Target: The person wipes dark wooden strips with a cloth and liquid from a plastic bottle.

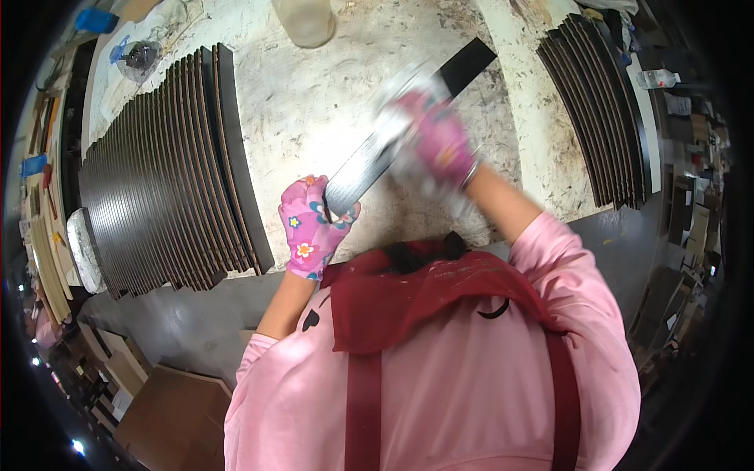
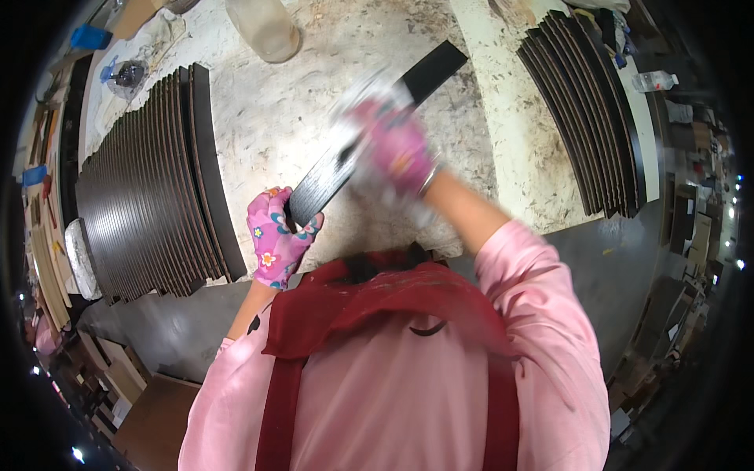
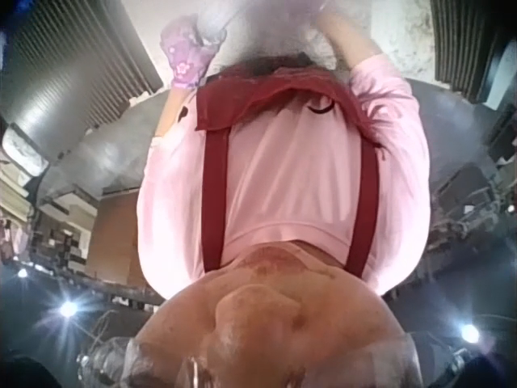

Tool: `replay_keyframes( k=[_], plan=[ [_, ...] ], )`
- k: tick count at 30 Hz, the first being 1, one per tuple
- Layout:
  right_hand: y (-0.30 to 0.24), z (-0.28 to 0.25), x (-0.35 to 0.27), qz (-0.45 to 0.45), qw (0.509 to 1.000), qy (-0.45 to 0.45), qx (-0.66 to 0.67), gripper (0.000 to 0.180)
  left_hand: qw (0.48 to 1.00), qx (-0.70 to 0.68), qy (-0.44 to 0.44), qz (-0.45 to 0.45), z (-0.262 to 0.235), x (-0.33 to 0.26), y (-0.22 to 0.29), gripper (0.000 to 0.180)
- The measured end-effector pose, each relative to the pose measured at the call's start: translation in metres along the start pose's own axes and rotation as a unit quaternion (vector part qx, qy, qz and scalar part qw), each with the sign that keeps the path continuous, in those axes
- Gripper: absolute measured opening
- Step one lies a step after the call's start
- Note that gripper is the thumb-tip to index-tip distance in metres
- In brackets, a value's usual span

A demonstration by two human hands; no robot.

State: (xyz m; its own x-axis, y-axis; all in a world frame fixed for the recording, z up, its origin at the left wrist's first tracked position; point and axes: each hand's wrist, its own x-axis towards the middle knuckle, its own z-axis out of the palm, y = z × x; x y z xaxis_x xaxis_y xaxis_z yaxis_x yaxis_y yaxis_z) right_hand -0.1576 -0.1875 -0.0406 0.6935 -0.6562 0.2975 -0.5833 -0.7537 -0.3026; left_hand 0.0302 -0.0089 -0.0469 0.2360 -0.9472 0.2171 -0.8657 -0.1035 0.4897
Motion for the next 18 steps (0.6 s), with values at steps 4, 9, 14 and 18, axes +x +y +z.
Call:
replay_keyframes(
  k=[4,9,14,18],
  plan=[
    [0.124,-0.031,0.038,0.193,0.978,0.007,-0.079,0.030,1.000,-0.001,-0.010,-0.020,0.003,0.001,0.006,0.062],
    [-0.052,0.000,0.001,-0.115,0.984,-0.139,0.010,0.028,1.000,0.007,0.030,-0.005,0.012,-0.008,-0.004,0.063],
    [0.037,-0.025,0.035,0.133,0.970,-0.121,0.164,0.027,0.999,-0.033,0.026,-0.014,0.010,-0.009,0.001,0.062],
    [0.201,-0.045,0.052,0.261,0.963,0.000,-0.060,0.030,0.997,-0.065,0.001,-0.037,0.020,-0.005,0.000,0.057]
  ],
)
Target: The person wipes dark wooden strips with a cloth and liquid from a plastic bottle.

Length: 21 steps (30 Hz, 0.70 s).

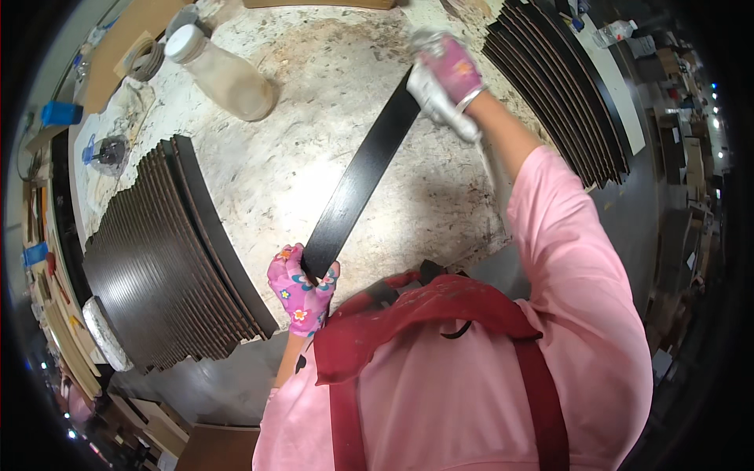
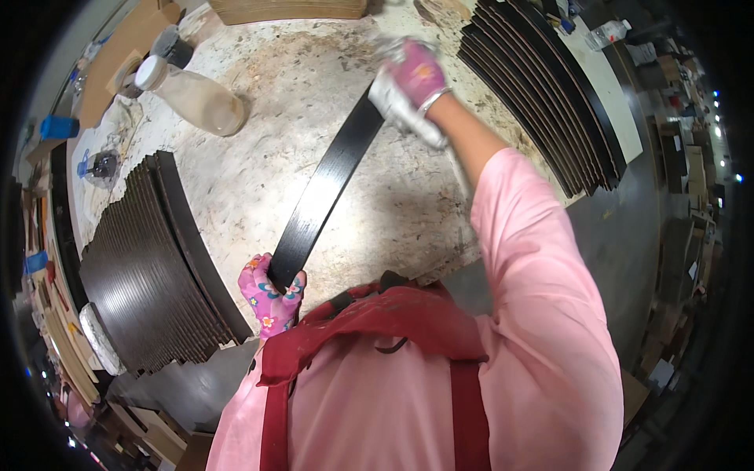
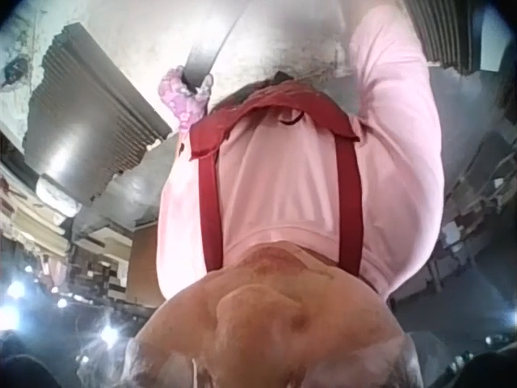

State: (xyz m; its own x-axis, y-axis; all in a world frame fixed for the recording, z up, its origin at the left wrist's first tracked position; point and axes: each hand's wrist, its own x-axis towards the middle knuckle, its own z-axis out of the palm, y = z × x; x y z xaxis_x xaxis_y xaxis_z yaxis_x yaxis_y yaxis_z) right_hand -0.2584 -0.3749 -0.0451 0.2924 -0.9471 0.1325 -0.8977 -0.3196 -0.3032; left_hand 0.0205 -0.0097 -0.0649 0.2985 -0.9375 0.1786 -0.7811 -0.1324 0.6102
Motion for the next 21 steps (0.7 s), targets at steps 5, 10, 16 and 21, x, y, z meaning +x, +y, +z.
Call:
replay_keyframes(
  k=[5,10,16,21],
  plan=[
    [-0.103,-0.040,-0.073,-0.104,0.969,-0.088,0.204,0.034,0.998,0.052,0.031,0.020,-0.006,-0.006,-0.004,0.062],
    [-0.153,0.035,-0.160,-0.306,0.938,-0.159,0.023,0.046,1.000,0.003,-0.002,0.013,-0.015,0.002,-0.002,0.059],
    [-0.137,-0.015,-0.096,0.027,0.946,-0.231,0.226,0.030,0.996,0.069,0.025,0.055,-0.015,0.002,0.004,0.062],
    [-0.214,0.023,-0.197,-0.414,0.902,-0.116,0.052,0.030,0.998,0.042,0.006,0.050,-0.019,-0.005,-0.004,0.058]
  ],
)
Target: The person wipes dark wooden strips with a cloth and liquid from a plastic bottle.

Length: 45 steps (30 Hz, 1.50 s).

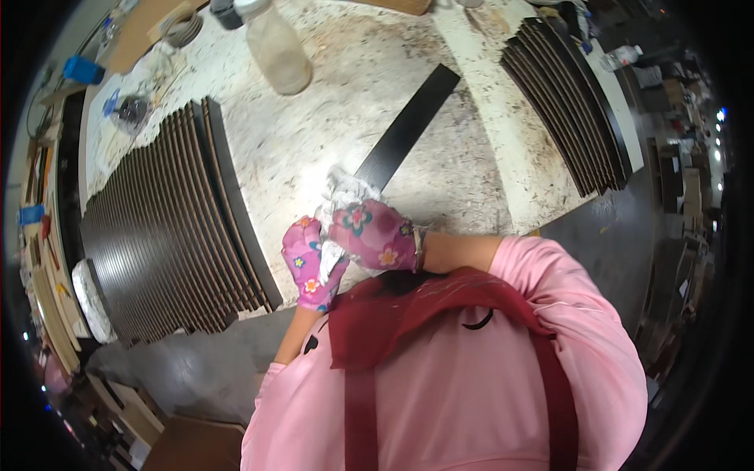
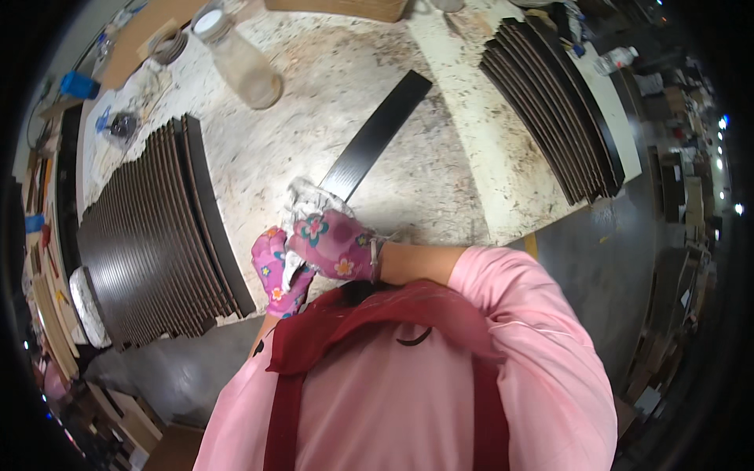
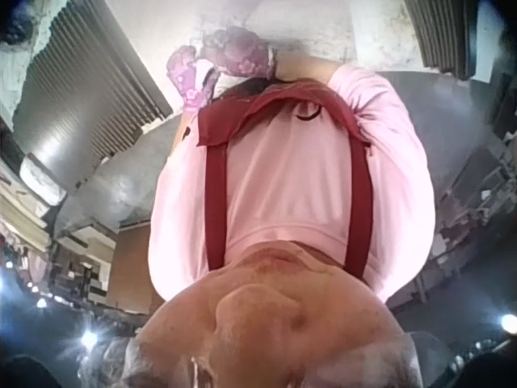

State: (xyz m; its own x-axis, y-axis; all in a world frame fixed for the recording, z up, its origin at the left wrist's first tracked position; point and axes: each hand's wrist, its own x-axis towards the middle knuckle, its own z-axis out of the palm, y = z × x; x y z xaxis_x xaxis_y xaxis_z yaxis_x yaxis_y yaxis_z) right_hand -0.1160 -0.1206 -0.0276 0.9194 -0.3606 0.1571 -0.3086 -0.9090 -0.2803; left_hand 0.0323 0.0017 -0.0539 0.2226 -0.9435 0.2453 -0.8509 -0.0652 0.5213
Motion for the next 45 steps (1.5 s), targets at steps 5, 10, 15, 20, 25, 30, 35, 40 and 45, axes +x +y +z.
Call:
replay_keyframes(
  k=[5,10,15,20,25,30,35,40,45],
  plan=[
    [0.111,-0.041,-0.017,0.279,0.952,0.104,0.070,0.022,1.000,-0.009,0.021,-0.016,0.006,0.003,0.008,0.061],
    [0.179,-0.111,-0.061,0.367,0.658,0.306,0.582,0.034,0.998,-0.022,0.034,0.037,-0.016,0.013,0.020,0.067],
    [0.128,-0.095,-0.100,0.259,0.515,0.171,0.799,0.047,0.939,-0.339,-0.049,-0.018,-0.037,0.073,0.051,0.072],
    [0.076,-0.030,-0.085,0.129,0.699,0.237,0.662,0.049,0.877,-0.428,-0.182,-0.117,-0.010,0.129,0.076,0.063],
    [0.115,-0.079,-0.093,0.221,0.580,0.262,0.739,0.095,0.722,-0.627,-0.126,-0.263,-0.007,0.136,0.055,0.044],
    [0.063,-0.021,-0.051,0.262,0.560,0.083,0.782,0.074,0.679,-0.621,-0.097,-0.379,0.007,0.136,0.064,0.046],
    [0.054,-0.015,-0.072,0.335,0.375,0.136,0.854,0.022,0.839,-0.510,-0.105,-0.158,-0.033,0.185,-0.012,0.066],
    [0.074,-0.065,-0.079,0.231,0.351,0.210,0.883,0.028,0.939,-0.338,-0.042,-0.044,-0.033,0.272,-0.062,0.094],
    [0.096,-0.051,-0.104,0.245,0.527,0.309,0.752,0.026,0.950,-0.310,-0.024,0.023,0.022,0.315,-0.070,0.090]
  ],
)
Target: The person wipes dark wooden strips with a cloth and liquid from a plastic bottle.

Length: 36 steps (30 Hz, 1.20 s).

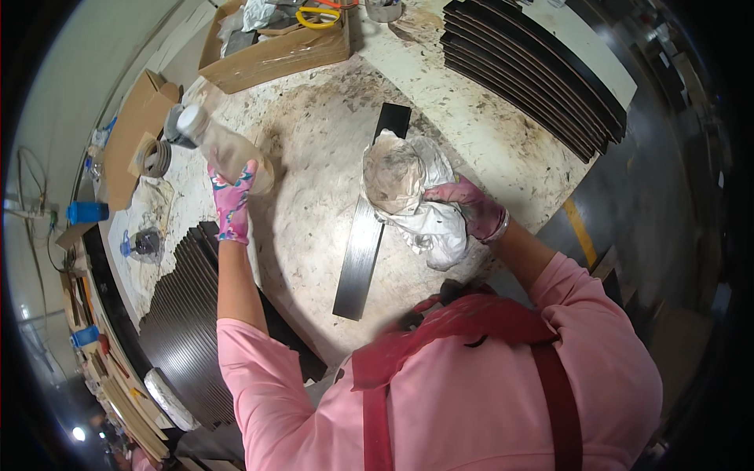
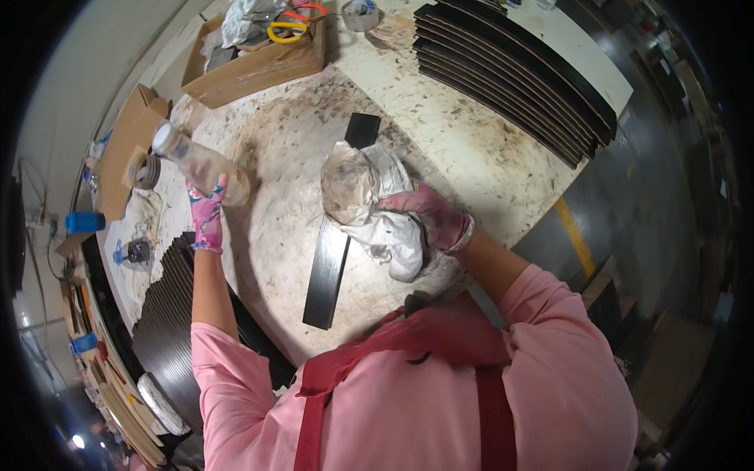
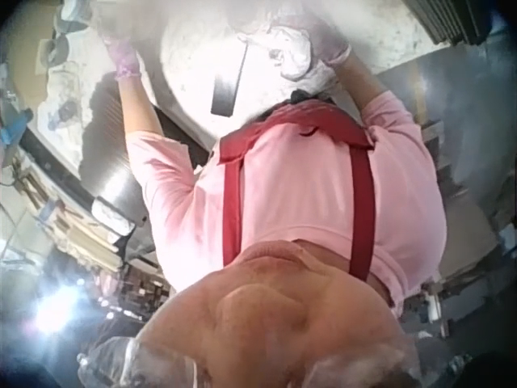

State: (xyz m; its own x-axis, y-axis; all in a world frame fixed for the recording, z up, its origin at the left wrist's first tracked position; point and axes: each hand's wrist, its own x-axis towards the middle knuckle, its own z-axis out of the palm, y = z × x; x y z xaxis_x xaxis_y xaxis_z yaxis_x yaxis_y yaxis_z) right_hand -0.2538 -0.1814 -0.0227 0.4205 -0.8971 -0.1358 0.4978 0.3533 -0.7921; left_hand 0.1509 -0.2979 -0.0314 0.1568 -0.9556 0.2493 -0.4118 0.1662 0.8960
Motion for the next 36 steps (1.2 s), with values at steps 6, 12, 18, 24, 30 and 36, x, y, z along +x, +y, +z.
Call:
replay_keyframes(
  k=[6,12,18,24,30,36],
  plan=[
    [0.000,-0.012,0.008,0.097,0.986,0.133,-0.013,0.026,0.933,0.274,-0.168,0.162,0.059,-0.030,0.074,0.078],
    [0.008,-0.014,-0.012,-0.251,0.870,-0.074,-0.418,0.027,0.843,0.404,-0.263,0.239,0.055,-0.064,0.101,0.084],
    [-0.007,0.012,-0.018,0.141,0.986,0.085,0.005,0.026,0.748,0.521,-0.242,0.333,0.022,-0.064,0.156,0.086],
    [0.006,-0.008,-0.019,-0.061,0.953,-0.089,-0.284,0.030,0.669,0.589,-0.243,0.382,0.008,-0.065,0.194,0.084],
    [0.019,-0.026,-0.024,0.046,0.985,-0.035,-0.163,0.032,0.631,0.608,-0.257,0.407,0.013,-0.070,0.223,0.068],
    [0.022,-0.042,-0.036,-0.082,0.942,-0.103,-0.308,0.032,0.630,0.616,-0.261,0.394,0.018,-0.066,0.217,0.068]
  ],
)
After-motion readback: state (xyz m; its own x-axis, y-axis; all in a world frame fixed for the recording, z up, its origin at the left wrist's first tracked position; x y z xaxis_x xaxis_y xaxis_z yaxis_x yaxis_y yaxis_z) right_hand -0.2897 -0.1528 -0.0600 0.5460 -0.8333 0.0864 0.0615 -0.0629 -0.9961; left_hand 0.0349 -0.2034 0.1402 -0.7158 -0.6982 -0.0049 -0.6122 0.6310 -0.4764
